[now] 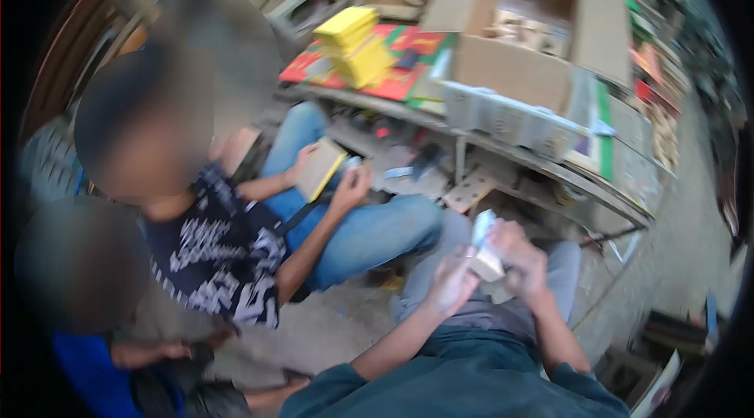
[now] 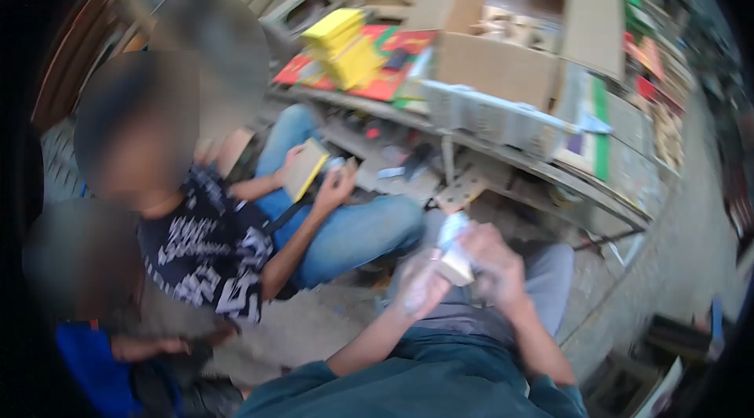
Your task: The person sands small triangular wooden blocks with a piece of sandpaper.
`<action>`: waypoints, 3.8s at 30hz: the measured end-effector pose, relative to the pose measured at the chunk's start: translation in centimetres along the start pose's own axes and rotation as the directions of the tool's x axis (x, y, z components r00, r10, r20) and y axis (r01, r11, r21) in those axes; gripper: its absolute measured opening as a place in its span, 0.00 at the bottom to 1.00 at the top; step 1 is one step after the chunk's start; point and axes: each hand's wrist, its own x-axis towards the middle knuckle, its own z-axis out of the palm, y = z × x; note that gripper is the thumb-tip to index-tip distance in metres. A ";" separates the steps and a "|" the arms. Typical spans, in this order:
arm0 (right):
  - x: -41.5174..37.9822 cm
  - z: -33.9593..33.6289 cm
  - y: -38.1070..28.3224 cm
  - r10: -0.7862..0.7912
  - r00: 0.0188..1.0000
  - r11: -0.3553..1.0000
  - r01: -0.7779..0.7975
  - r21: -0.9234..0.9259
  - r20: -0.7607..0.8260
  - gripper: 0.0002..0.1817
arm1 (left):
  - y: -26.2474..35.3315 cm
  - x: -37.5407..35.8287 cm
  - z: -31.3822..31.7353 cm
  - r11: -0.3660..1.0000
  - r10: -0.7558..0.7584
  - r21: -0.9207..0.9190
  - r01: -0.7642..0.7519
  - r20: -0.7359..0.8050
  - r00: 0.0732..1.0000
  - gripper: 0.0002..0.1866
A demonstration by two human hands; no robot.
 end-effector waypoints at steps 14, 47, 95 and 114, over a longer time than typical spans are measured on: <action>-2.7 1.1 -1.6 0.065 0.997 0.936 -0.077 -0.343 -0.047 0.25 | -3.9 0.5 -0.1 0.738 0.390 0.628 -0.246 -0.100 0.915 0.15; -3.7 0.5 -1.2 0.053 0.995 0.996 -0.059 -0.066 -0.087 0.29 | -1.3 0.8 0.5 0.913 0.044 0.404 -0.062 0.054 0.998 0.23; -11.7 -2.4 22.5 0.899 0.425 0.398 -0.894 -0.205 -0.109 0.26 | 16.3 42.0 18.1 0.589 0.262 0.765 -0.261 0.125 0.957 0.20; -13.4 -2.1 24.0 0.891 0.444 0.427 -0.890 -0.158 -0.097 0.24 | 16.0 49.9 15.3 0.904 -0.042 0.412 0.116 -0.184 0.982 0.28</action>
